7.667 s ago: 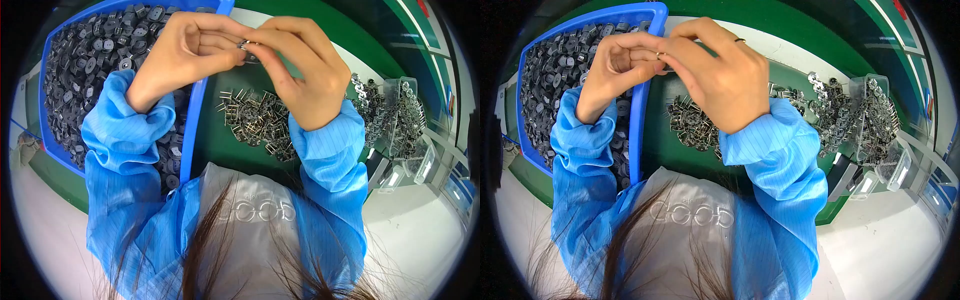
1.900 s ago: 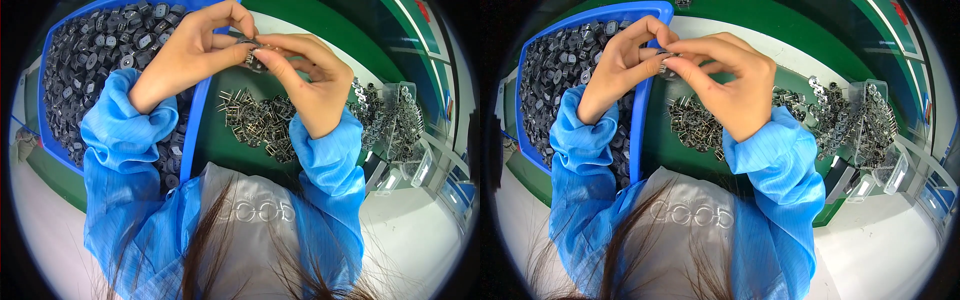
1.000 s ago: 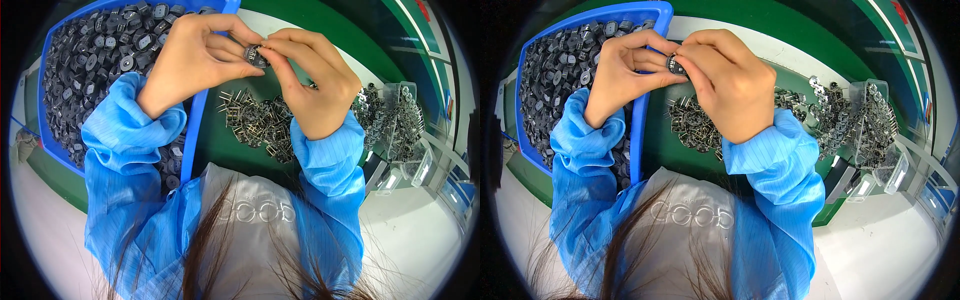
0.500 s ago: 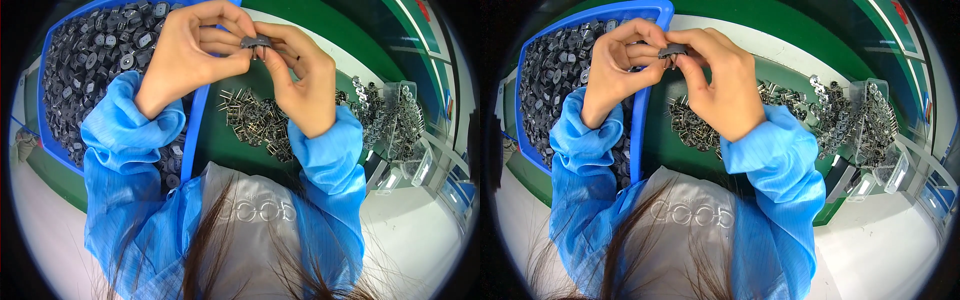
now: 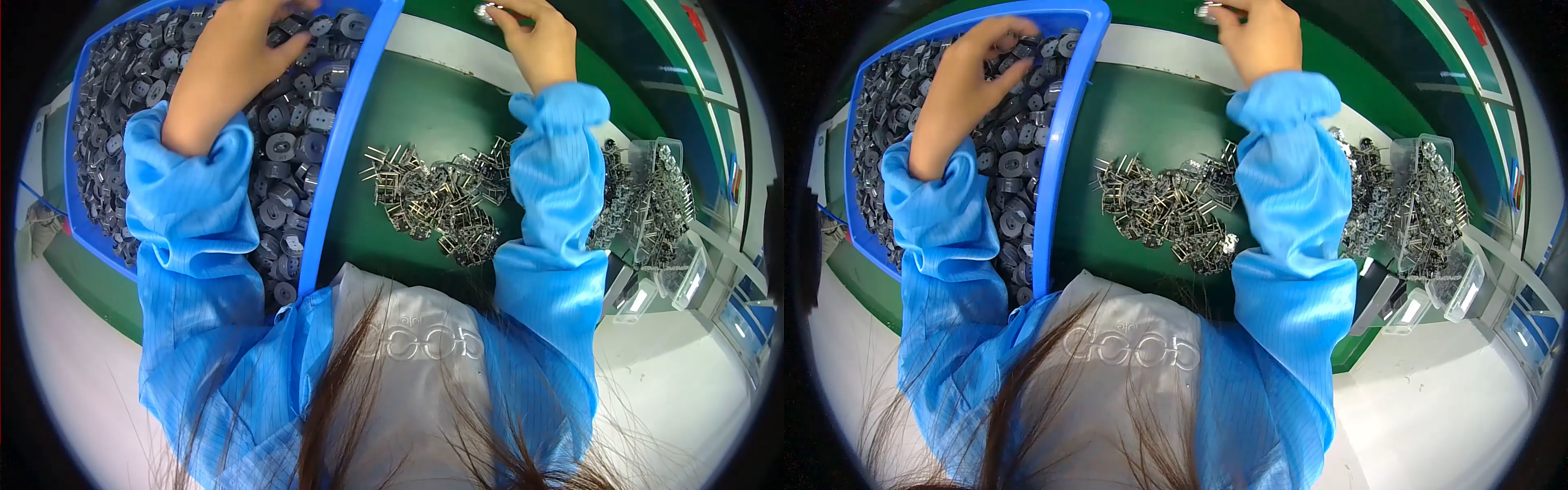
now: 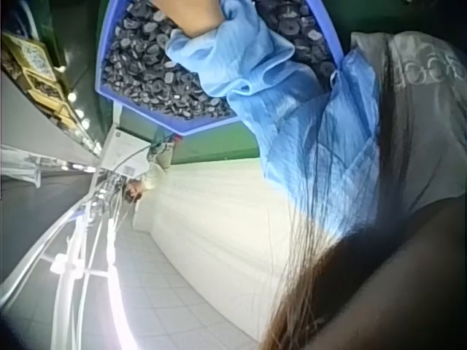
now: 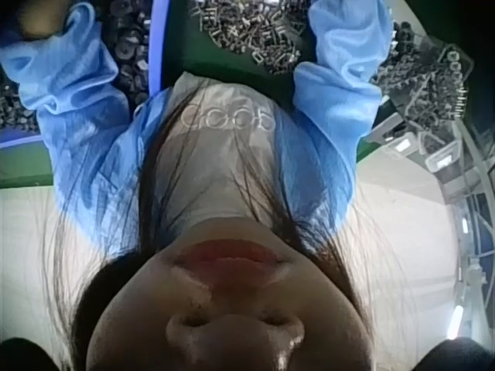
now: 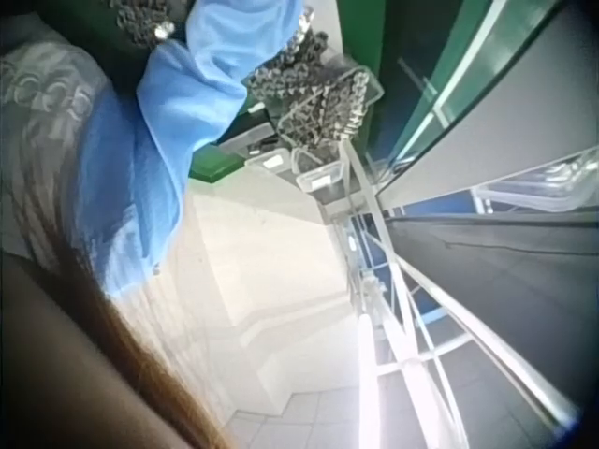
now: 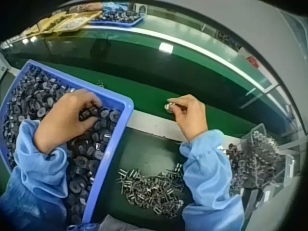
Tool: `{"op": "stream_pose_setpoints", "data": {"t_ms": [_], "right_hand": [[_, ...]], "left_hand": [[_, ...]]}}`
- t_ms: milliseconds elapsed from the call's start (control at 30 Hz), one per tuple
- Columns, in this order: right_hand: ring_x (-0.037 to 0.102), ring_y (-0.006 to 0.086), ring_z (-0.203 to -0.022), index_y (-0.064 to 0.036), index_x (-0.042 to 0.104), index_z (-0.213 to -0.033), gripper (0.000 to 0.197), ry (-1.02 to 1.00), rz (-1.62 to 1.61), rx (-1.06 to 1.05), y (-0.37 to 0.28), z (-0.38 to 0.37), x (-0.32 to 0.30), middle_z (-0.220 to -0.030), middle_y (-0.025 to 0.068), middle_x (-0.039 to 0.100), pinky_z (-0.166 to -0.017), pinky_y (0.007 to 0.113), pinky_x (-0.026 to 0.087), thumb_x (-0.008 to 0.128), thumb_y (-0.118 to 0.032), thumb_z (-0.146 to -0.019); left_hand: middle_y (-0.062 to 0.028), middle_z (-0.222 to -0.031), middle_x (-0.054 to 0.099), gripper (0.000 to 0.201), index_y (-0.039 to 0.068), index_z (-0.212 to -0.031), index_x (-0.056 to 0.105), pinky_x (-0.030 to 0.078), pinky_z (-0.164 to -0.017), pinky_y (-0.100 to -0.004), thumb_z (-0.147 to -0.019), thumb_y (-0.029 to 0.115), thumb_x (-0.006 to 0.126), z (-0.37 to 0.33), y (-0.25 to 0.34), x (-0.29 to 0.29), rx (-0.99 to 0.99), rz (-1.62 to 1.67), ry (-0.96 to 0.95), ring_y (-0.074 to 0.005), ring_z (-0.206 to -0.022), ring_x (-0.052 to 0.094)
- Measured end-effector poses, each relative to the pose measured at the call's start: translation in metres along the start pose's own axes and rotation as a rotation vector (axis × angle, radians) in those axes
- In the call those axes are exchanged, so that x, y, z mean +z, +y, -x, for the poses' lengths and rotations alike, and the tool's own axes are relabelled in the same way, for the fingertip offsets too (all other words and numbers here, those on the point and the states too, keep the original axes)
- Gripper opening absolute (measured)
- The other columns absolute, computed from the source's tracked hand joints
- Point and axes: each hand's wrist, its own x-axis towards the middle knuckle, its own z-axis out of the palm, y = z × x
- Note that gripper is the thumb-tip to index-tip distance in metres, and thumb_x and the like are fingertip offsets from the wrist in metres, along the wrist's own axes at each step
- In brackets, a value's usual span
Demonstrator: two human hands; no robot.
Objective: The person assembles small metal pins into plastic housings by hand at a factory workbench.
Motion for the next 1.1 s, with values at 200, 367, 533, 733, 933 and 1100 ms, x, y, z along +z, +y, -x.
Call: {"op": "stream_pose_setpoints", "data": {"t_ms": [200,367,533,733,933,1100], "right_hand": [[0.059,0.0378,-0.082,-0.0015,0.069,-0.094,0.018,0.285,0.35,-0.051,-0.018,0.007,0.006,-0.086,0.0158,0.062,-0.078,0.04,0.048,0.065,-0.004,-0.077],[0.063,0.0322,-0.08,-0.0089,0.067,-0.09,0.018,-0.562,0.115,0.045,-0.078,0.051,-0.006,-0.085,0.0154,0.064,-0.07,0.04,0.051,0.067,-0.023,-0.078],[0.061,0.033,-0.086,-0.007,0.063,-0.096,0.026,-0.567,-0.012,-0.198,-0.095,0.094,0.022,-0.094,0.0114,0.06,-0.074,0.042,0.051,0.07,-0.02,-0.075],[0.06,0.0346,-0.083,-0.0062,0.063,-0.088,0.017,-0.789,-0.072,0.135,-0.095,0.091,0.024,-0.087,0.0121,0.06,-0.073,0.043,0.049,0.067,-0.006,-0.072],[0.06,0.0352,-0.083,-0.0053,0.065,-0.079,0.014,-0.674,-0.115,0.125,-0.097,0.095,0.025,-0.088,0.017,0.057,-0.073,0.042,0.05,0.063,0.002,-0.068],[0.061,0.0232,-0.069,-0.0035,0.066,-0.086,0.02,-0.626,-0.114,-0.015,-0.084,0.098,0.029,-0.082,0.0121,0.056,-0.063,0.032,0.051,0.061,0.007,-0.07]], "left_hand": [[-0.0118,-0.07,0.06,0.017,0.006,-0.084,0.063,0.048,-0.06,-0.0373,-0.069,0.007,0.07,0.009,-0.009,0.011,-0.16,0.003,-0.296,-0.0286,-0.067,0.061],[-0.0069,-0.082,0.059,0.019,0.005,-0.093,0.063,0.045,-0.058,-0.0277,-0.075,0.005,0.071,0.006,-0.011,0.006,-0.193,0.144,-0.293,-0.014,-0.069,0.058],[-0.0099,-0.111,0.056,0.043,0.004,-0.12,0.048,0.046,-0.09,-0.0306,-0.081,0.002,0.067,-0.024,0.053,-0.027,-0.466,0.536,-0.227,-0.0193,-0.107,0.055],[-0.0033,-0.097,0.06,0.015,0.002,-0.102,0.064,0.046,-0.077,-0.0243,-0.088,0.003,0.059,-0.008,0.043,0.013,-0.105,0.835,-0.122,-0.0125,-0.088,0.058],[-0.0064,-0.112,0.059,0.022,0.001,-0.111,0.061,0.044,-0.091,-0.0268,-0.089,0.003,0.056,-0.005,0.041,0.016,-0.243,0.969,-0.172,-0.0163,-0.104,0.057],[-0.0088,-0.116,0.059,0.029,0.0,-0.116,0.058,0.045,-0.095,-0.0311,-0.087,0.004,0.059,-0.012,0.05,0.016,-0.375,1.136,-0.181,-0.0177,-0.111,0.055]]}}
